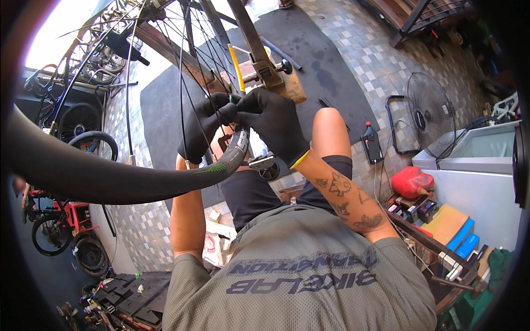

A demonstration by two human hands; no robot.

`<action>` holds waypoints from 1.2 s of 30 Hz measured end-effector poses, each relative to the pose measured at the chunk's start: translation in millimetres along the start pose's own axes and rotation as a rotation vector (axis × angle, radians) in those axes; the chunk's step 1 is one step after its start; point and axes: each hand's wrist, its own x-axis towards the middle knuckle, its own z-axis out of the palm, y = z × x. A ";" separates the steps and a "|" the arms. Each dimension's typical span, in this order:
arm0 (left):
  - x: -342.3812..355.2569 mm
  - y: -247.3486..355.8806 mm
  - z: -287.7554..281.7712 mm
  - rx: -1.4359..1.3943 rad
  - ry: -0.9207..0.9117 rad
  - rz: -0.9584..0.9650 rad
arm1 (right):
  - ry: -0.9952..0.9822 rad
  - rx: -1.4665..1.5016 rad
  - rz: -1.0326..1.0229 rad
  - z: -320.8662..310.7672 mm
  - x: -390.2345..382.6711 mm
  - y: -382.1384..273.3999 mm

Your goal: The person is seated on the floor and uses a spoke wrench to adjust the spokes of a bicycle wheel mounted on a stand. They rotate the wheel and repeatedly tighten or loosen individual spokes to true the wheel.

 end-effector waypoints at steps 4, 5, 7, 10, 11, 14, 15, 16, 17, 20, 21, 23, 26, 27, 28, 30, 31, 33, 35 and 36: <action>7.2 -7.7 1.4 -0.056 0.003 0.029 | 0.105 -0.051 -0.082 6.5 4.8 8.6; 8.8 -10.1 3.3 -0.113 0.004 0.041 | 0.112 -0.069 -0.079 7.4 5.4 11.0; 12.9 -12.3 4.6 -0.121 0.041 0.002 | 0.116 -0.067 -0.078 8.6 7.1 16.4; 16.7 -9.1 8.9 -0.091 0.085 0.034 | 0.091 -0.025 -0.104 9.6 11.5 26.2; 17.1 -6.3 10.9 -0.058 0.109 0.023 | 0.079 -0.025 -0.134 9.2 15.5 29.6; 14.2 3.0 16.6 0.177 0.250 0.040 | -0.035 0.073 -0.138 4.8 29.7 38.4; 13.9 4.6 19.6 0.191 0.268 0.032 | -0.086 0.122 -0.125 2.8 31.5 40.4; 13.5 5.5 21.8 0.203 0.295 0.041 | -0.128 0.195 -0.077 0.1 32.1 41.9; 13.4 6.3 21.3 0.214 0.305 0.073 | -0.172 0.270 -0.030 -3.0 33.6 42.7; 13.1 2.7 18.2 0.344 0.332 0.163 | -0.214 0.357 0.049 -8.8 34.3 42.7; 14.0 -0.2 16.8 0.279 0.332 0.150 | -0.228 0.373 0.040 -10.1 34.7 42.4; 16.8 -7.3 13.8 0.157 0.358 0.156 | -0.206 0.267 0.037 -9.9 36.5 41.0; 21.7 -19.0 7.9 -0.142 0.273 0.089 | -0.063 0.287 0.016 -4.1 40.7 34.7; 25.3 -23.5 7.3 -0.098 0.247 0.078 | 0.001 0.323 -0.023 -2.8 42.4 31.1; 30.0 -27.4 5.6 -0.058 0.222 0.095 | 0.078 0.333 -0.005 -2.5 44.1 26.9; 35.9 -33.9 3.9 -0.096 0.166 0.083 | 0.130 0.314 -0.046 -10.3 40.3 19.3; 40.9 -35.2 1.1 0.030 0.149 0.192 | 0.181 0.322 -0.061 -14.0 37.3 18.1; 43.0 -37.1 -0.3 0.060 0.152 0.233 | 0.155 0.152 -0.148 -30.4 21.5 23.0; 41.9 -37.2 4.1 -0.207 0.131 0.213 | 0.149 0.190 -0.024 -47.6 1.6 41.9; 42.1 -36.0 6.7 -0.201 0.118 0.252 | 0.153 0.241 0.057 -57.4 -8.8 55.2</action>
